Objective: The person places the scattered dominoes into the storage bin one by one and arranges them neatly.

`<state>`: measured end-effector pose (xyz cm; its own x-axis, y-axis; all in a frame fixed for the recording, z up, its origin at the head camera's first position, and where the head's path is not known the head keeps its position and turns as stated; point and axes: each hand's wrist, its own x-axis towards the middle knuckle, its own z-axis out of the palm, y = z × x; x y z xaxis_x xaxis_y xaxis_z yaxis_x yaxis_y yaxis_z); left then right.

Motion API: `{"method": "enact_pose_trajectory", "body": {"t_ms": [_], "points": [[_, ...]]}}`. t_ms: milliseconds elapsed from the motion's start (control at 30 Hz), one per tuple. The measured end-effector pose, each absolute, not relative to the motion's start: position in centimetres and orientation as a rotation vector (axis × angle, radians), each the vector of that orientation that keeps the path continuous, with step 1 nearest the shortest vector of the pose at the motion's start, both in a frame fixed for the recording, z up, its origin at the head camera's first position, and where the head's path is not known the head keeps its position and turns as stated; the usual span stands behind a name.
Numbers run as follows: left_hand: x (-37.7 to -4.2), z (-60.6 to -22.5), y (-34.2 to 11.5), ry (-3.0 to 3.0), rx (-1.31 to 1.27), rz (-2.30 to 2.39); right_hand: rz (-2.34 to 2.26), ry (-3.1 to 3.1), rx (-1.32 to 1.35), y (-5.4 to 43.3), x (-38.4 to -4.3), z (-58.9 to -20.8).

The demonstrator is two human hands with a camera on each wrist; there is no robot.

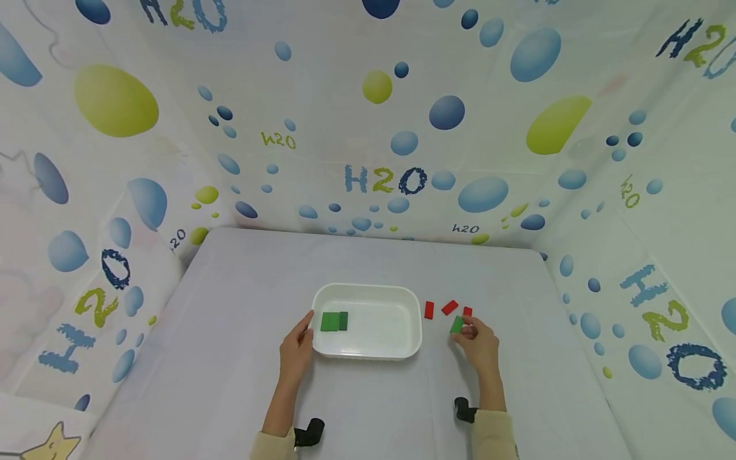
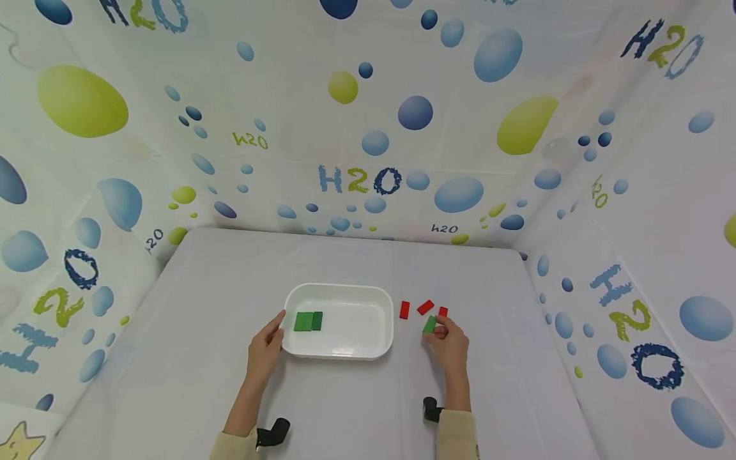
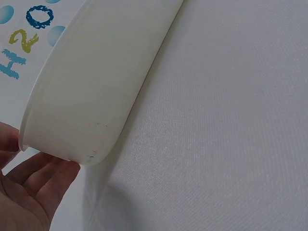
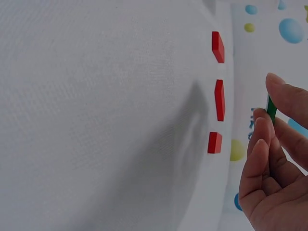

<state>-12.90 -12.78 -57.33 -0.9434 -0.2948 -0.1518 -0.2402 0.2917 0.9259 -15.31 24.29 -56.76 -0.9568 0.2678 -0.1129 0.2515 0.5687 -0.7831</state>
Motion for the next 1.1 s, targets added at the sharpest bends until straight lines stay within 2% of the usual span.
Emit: {"method": "enact_pose_trajectory", "body": {"t_ms": [400, 1100], "points": [[-13.0, -57.5, -12.9, -2.488, 0.5, -1.756, 1.313, -2.752, -0.411, 23.8, -15.5, -55.2], [-12.8, -57.4, -12.8, -2.49, 0.515, -1.746, 1.398, -2.698, -0.293, 19.3, -17.1, -52.8]]}}
